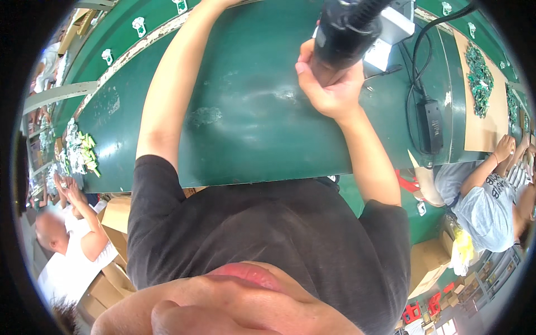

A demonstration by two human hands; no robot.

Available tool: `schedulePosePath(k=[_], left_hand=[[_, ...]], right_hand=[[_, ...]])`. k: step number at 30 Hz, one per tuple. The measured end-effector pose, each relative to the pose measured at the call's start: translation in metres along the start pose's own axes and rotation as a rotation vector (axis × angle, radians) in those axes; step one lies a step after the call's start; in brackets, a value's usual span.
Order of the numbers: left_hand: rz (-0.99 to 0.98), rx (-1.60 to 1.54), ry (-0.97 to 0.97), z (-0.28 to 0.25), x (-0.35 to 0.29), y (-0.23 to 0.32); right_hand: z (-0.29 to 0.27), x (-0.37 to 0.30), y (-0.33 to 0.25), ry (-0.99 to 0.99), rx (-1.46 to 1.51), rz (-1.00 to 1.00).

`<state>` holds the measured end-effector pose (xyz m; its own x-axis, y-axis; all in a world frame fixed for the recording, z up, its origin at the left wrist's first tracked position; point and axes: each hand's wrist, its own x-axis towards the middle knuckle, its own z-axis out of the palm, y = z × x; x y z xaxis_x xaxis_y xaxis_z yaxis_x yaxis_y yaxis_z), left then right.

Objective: Assembling small electronic components on printed circuit boards using an electric screwdriver.

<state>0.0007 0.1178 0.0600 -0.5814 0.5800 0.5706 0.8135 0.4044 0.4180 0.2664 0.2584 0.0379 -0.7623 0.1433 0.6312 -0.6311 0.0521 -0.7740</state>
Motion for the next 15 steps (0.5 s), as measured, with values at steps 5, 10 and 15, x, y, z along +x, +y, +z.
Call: schedulePosePath(k=[5, 10, 15], left_hand=[[-0.11, 0.148, -0.121, 0.046, 0.032, -0.001], [-0.19, 0.121, -0.061, 0.059, 0.025, -0.006], [-0.052, 0.181, -0.036, 0.05, 0.018, -0.014]], right_hand=[[0.003, -0.004, 0.006, 0.004, 0.119, -0.026], [-0.002, -0.004, 0.004, -0.003, 0.078, -0.024], [-0.002, 0.007, -0.003, -0.017, 0.293, 0.068]])
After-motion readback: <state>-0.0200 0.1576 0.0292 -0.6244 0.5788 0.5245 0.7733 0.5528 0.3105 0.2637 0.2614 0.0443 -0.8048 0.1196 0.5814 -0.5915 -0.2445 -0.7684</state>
